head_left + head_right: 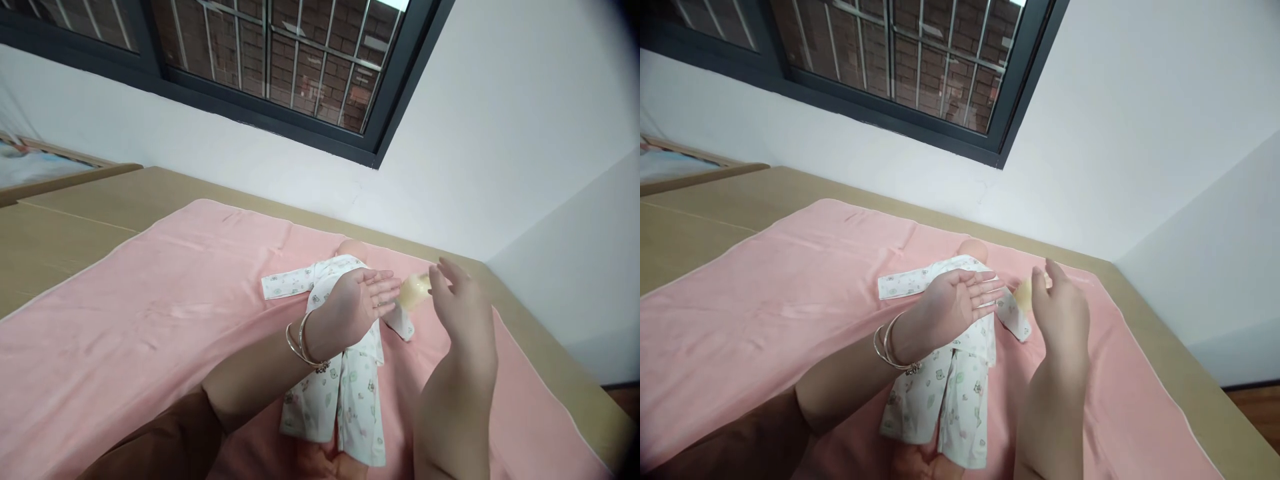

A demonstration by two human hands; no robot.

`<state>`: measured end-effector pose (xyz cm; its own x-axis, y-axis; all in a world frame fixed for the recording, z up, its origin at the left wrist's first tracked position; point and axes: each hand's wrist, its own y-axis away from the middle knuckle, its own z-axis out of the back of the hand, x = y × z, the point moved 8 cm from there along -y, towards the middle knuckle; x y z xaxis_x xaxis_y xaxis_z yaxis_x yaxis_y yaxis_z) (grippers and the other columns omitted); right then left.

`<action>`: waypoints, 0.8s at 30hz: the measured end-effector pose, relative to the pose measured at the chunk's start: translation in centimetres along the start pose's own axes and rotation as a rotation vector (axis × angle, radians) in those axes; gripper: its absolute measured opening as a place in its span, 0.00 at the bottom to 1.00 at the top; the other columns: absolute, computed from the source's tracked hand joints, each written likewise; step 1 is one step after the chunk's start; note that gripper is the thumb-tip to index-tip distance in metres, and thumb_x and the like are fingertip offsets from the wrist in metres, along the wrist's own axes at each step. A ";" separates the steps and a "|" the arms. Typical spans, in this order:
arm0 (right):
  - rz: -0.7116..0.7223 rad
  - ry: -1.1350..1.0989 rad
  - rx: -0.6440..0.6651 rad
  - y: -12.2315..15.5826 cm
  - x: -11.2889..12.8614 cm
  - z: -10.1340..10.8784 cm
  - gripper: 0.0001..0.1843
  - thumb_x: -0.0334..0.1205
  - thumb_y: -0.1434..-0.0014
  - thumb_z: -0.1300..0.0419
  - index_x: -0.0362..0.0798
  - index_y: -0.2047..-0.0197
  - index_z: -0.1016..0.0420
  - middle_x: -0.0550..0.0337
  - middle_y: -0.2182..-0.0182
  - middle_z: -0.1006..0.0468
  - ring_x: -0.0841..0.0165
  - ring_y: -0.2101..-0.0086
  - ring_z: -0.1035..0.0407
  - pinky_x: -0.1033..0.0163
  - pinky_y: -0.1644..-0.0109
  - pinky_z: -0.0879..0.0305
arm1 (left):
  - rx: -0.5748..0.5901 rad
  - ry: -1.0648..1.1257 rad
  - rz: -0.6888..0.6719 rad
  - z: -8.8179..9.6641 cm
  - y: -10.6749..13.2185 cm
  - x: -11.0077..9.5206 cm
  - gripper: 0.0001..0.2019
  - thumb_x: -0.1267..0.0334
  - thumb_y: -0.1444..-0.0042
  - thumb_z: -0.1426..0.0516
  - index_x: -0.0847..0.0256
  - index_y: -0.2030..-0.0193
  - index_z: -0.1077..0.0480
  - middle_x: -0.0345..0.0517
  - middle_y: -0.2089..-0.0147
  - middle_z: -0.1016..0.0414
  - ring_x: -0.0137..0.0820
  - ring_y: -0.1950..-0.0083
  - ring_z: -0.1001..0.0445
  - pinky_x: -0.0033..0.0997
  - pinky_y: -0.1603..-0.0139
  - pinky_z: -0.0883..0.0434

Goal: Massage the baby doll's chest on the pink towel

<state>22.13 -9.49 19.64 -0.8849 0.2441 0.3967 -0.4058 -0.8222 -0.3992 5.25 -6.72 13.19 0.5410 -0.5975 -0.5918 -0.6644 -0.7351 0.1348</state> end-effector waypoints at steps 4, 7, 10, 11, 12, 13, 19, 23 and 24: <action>0.267 -0.200 -0.086 3.3 4.4 1.4 0.30 0.57 0.32 0.54 0.55 0.33 0.36 0.49 0.40 0.27 0.53 0.42 0.31 0.45 0.42 0.33 | 0.211 -0.062 0.149 -2.4 0.3 1.9 0.24 0.52 0.37 0.49 0.65 0.40 0.32 0.59 0.38 0.28 0.43 0.37 0.29 0.46 0.32 0.39; 0.510 -0.216 -0.152 4.7 7.0 1.6 0.29 0.53 0.30 0.56 0.57 0.28 0.46 0.53 0.31 0.40 0.53 0.33 0.44 0.34 0.33 0.48 | 0.411 -0.072 0.193 -4.4 0.9 2.8 0.25 0.48 0.34 0.53 0.61 0.40 0.31 0.56 0.42 0.25 0.43 0.38 0.28 0.47 0.33 0.39; 0.624 -0.135 -0.146 5.1 8.5 0.4 0.31 0.52 0.29 0.58 0.57 0.26 0.55 0.53 0.28 0.50 0.50 0.30 0.54 0.26 0.32 0.61 | 0.474 -0.029 0.176 -5.3 1.4 2.5 0.31 0.44 0.32 0.61 0.62 0.38 0.33 0.56 0.43 0.24 0.42 0.37 0.29 0.46 0.33 0.39; 0.646 -0.107 -0.150 5.2 8.9 0.0 0.32 0.53 0.29 0.59 0.57 0.25 0.57 0.52 0.27 0.52 0.48 0.29 0.56 0.24 0.32 0.64 | 0.473 -0.023 0.169 -5.4 1.6 2.1 0.33 0.43 0.32 0.63 0.64 0.37 0.33 0.57 0.43 0.24 0.43 0.37 0.30 0.46 0.33 0.39; 0.666 -0.084 -0.157 5.4 9.3 -0.3 0.33 0.53 0.29 0.59 0.56 0.25 0.58 0.51 0.27 0.54 0.47 0.29 0.58 0.22 0.33 0.66 | 0.467 -0.025 0.164 -5.4 1.8 1.8 0.36 0.42 0.32 0.66 0.65 0.36 0.33 0.57 0.43 0.24 0.43 0.36 0.30 0.46 0.32 0.40; 0.684 -0.071 -0.165 5.6 9.7 -0.6 0.33 0.54 0.29 0.60 0.55 0.25 0.59 0.50 0.26 0.55 0.46 0.29 0.60 0.21 0.34 0.68 | 0.460 -0.033 0.161 -5.3 2.0 1.4 0.37 0.40 0.33 0.67 0.65 0.36 0.34 0.57 0.43 0.24 0.44 0.36 0.30 0.46 0.32 0.40; 0.772 -0.106 -0.175 7.6 11.8 -1.5 0.42 0.58 0.32 0.55 0.49 0.24 0.68 0.44 0.26 0.62 0.39 0.29 0.66 0.19 0.36 0.66 | 0.392 -0.068 0.107 -4.7 2.7 -0.3 0.37 0.38 0.34 0.66 0.59 0.33 0.37 0.52 0.40 0.25 0.43 0.33 0.32 0.46 0.31 0.40; 0.824 -0.106 -0.128 9.1 12.9 -2.5 0.47 0.60 0.34 0.52 0.46 0.24 0.71 0.42 0.26 0.65 0.38 0.29 0.69 0.21 0.34 0.65 | 0.303 0.018 0.050 -4.6 2.5 -1.2 0.35 0.37 0.34 0.63 0.55 0.30 0.40 0.49 0.34 0.31 0.42 0.31 0.35 0.45 0.29 0.41; 0.838 -0.107 -0.111 9.4 13.2 -2.7 0.48 0.60 0.34 0.51 0.44 0.25 0.71 0.41 0.26 0.65 0.38 0.29 0.69 0.22 0.33 0.64 | 0.270 0.036 0.046 -4.5 2.4 -1.5 0.35 0.37 0.34 0.62 0.56 0.30 0.41 0.51 0.32 0.33 0.43 0.30 0.36 0.46 0.29 0.42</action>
<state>6.02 -12.62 18.82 -0.8788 -0.4771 0.0082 0.3481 -0.6529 -0.6727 5.20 -9.04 17.96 0.5215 -0.6430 -0.5609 -0.7995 -0.5978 -0.0582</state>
